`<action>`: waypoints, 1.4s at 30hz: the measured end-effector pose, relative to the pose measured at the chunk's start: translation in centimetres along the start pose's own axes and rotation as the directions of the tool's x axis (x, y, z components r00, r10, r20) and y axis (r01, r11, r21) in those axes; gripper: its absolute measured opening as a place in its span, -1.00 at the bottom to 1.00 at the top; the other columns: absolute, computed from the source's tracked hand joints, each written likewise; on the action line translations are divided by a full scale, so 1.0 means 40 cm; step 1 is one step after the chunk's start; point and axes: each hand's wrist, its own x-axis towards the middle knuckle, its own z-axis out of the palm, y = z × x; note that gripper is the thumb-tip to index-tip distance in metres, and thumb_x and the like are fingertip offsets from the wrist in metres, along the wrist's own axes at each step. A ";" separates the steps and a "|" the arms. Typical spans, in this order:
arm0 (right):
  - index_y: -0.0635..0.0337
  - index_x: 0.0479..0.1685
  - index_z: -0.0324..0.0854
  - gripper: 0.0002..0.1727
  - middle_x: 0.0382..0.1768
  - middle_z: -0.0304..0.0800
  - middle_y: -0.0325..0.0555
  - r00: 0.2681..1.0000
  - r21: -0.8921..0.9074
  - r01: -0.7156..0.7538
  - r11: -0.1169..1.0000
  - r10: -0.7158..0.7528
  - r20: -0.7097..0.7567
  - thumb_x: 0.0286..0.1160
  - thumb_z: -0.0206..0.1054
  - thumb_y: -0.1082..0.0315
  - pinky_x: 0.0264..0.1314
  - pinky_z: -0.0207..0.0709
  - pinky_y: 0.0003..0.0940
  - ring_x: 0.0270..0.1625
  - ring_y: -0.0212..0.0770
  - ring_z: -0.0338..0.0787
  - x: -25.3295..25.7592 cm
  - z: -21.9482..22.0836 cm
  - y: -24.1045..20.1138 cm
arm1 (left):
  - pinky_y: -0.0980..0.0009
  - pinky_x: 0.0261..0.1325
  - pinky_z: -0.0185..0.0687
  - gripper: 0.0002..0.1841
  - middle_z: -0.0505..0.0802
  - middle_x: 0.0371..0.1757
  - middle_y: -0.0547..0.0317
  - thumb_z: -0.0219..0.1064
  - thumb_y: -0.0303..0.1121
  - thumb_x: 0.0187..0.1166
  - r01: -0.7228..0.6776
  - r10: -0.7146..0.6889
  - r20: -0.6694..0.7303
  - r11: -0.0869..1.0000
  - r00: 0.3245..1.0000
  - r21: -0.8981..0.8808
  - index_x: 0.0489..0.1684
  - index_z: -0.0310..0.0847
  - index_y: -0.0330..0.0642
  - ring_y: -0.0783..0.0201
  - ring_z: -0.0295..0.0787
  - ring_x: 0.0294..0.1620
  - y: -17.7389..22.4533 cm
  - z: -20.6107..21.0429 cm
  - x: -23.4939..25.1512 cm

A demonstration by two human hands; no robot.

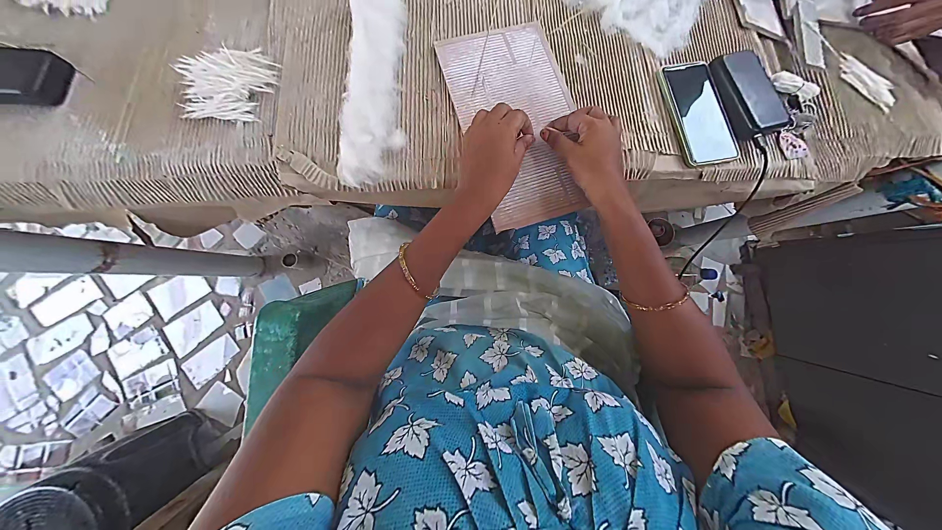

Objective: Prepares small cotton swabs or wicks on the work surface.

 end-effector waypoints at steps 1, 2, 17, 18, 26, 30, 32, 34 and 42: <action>0.00 0.00 0.89 -0.71 0.21 0.76 -0.01 1.000 0.004 0.000 1.000 0.000 -0.003 0.60 0.41 0.04 0.41 0.24 0.25 0.43 0.14 0.53 0.000 0.000 0.001 | 0.05 0.33 0.51 -0.82 0.82 0.06 -0.14 0.29 -0.38 0.72 -0.003 0.003 -0.001 1.000 1.000 -0.008 -0.05 0.78 -0.30 -0.10 0.72 0.17 -0.003 -0.002 0.000; 0.00 0.00 0.89 -0.71 0.21 0.75 -0.02 1.000 0.005 -0.001 1.000 0.001 -0.005 0.60 0.41 0.04 0.41 0.25 0.25 0.43 0.13 0.53 0.001 0.000 0.003 | 0.05 0.33 0.50 -0.81 0.82 0.04 -0.14 0.28 -0.38 0.72 -0.003 0.003 -0.004 1.000 1.000 -0.009 -0.05 0.78 -0.31 -0.09 0.71 0.16 -0.006 -0.004 -0.001; 0.11 0.00 0.87 -0.81 0.16 0.78 0.09 0.998 0.012 0.066 0.998 -0.066 0.008 0.55 0.43 0.29 0.44 0.37 0.05 0.35 0.11 0.62 0.002 -0.017 0.017 | 0.05 0.38 0.51 -0.80 0.84 0.10 -0.13 0.27 -0.40 0.72 0.007 -0.008 -0.032 1.000 0.999 -0.025 0.01 0.81 -0.29 -0.09 0.73 0.22 -0.029 -0.019 -0.017; 0.12 0.04 0.85 -0.79 0.18 0.77 0.12 0.998 0.017 0.065 0.998 -0.066 0.024 0.55 0.43 0.30 0.44 0.37 0.06 0.36 0.12 0.62 0.002 -0.022 0.017 | 0.05 0.38 0.51 -0.79 0.84 0.12 -0.12 0.29 -0.38 0.72 0.013 -0.014 -0.021 0.999 1.000 -0.045 0.04 0.81 -0.27 -0.08 0.73 0.22 -0.028 -0.023 -0.016; 0.10 0.12 0.82 -0.73 0.24 0.70 0.17 0.995 0.048 0.077 0.996 -0.080 0.067 0.51 0.50 0.24 0.42 0.41 0.07 0.36 0.12 0.61 0.002 -0.039 0.018 | 0.02 0.36 0.51 -0.72 0.80 0.21 -0.14 0.42 -0.29 0.63 -0.062 0.064 0.043 0.997 0.997 -0.034 0.16 0.79 -0.24 -0.13 0.69 0.24 -0.022 -0.013 0.005; 0.12 0.00 0.86 -0.81 0.16 0.73 0.15 0.995 0.029 0.100 0.995 -0.101 0.012 0.52 0.46 0.32 0.44 0.38 0.06 0.34 0.12 0.62 -0.002 -0.022 0.017 | 0.08 0.30 0.54 -0.82 0.84 0.08 -0.13 0.35 -0.37 0.66 -0.096 0.096 -0.021 0.995 0.995 -0.014 -0.04 0.84 -0.25 -0.08 0.74 0.15 -0.018 0.005 0.004; 0.13 -0.05 0.87 -0.84 0.10 0.75 0.11 0.994 0.025 0.106 0.994 -0.106 -0.014 0.52 0.44 0.33 0.43 0.38 0.02 0.30 0.09 0.63 -0.003 -0.017 0.020 | 0.10 0.30 0.53 -0.82 0.83 0.06 -0.13 0.32 -0.39 0.68 -0.085 0.085 -0.017 0.996 0.996 -0.003 -0.07 0.84 -0.27 -0.06 0.74 0.14 -0.016 0.003 0.003; 0.13 -0.05 0.87 -0.83 0.10 0.74 0.10 0.995 0.017 0.095 0.995 -0.095 -0.012 0.54 0.42 0.33 0.44 0.38 0.01 0.31 0.08 0.62 -0.002 -0.017 0.019 | 0.10 0.29 0.52 -0.82 0.83 0.06 -0.13 0.32 -0.39 0.68 -0.075 0.075 -0.011 0.997 0.997 0.004 -0.08 0.83 -0.27 -0.05 0.73 0.13 -0.016 0.000 0.002; 0.17 -0.04 0.86 -0.83 0.14 0.72 0.12 0.997 0.021 0.071 0.997 -0.071 -0.001 0.56 0.39 0.38 0.44 0.37 0.01 0.32 0.08 0.62 -0.004 -0.022 0.014 | 0.05 0.31 0.52 -0.82 0.83 0.07 -0.16 0.32 -0.39 0.69 -0.050 0.050 -0.028 0.999 0.998 0.011 -0.08 0.83 -0.29 -0.10 0.73 0.14 -0.015 -0.004 -0.012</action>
